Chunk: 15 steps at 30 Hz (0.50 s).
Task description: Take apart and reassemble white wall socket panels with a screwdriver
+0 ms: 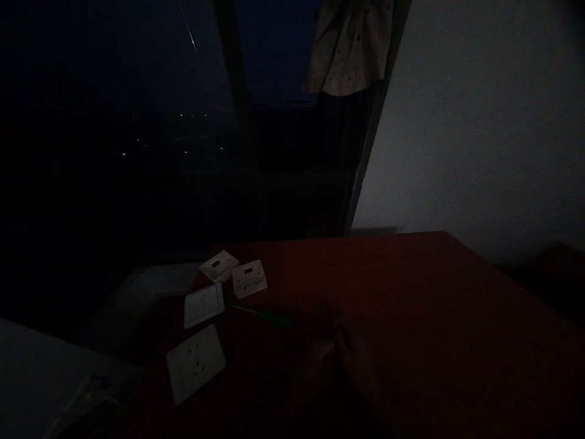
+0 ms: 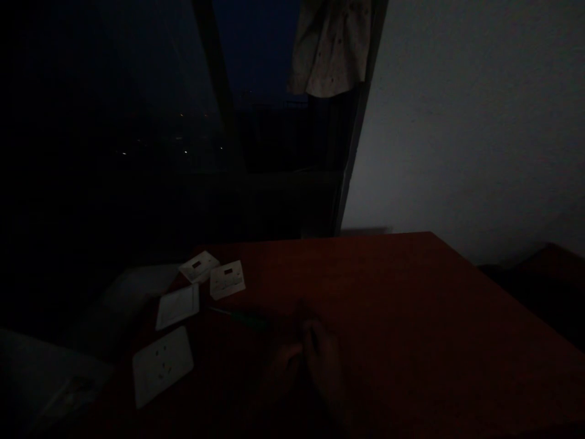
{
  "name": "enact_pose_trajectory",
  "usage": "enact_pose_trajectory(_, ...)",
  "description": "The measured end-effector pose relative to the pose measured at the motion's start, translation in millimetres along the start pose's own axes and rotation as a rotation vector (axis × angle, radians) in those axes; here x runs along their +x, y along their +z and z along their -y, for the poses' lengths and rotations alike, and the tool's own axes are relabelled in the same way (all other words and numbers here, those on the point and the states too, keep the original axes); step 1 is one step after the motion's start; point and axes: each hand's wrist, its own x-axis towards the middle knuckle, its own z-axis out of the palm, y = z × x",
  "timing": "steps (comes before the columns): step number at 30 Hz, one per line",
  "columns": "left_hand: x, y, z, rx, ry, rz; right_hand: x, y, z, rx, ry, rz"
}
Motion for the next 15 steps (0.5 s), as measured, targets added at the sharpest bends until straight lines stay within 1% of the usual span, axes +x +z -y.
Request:
enact_pose_trajectory(5,0.8,0.1,0.4,0.009,0.008,-0.005,0.5,0.2,-2.0,0.005,-0.002,-0.003)
enact_pose_trajectory(15,0.3,-0.7,2.9,0.047,0.003,-0.004,0.2,0.0,1.8,-0.004,-0.005,-0.004)
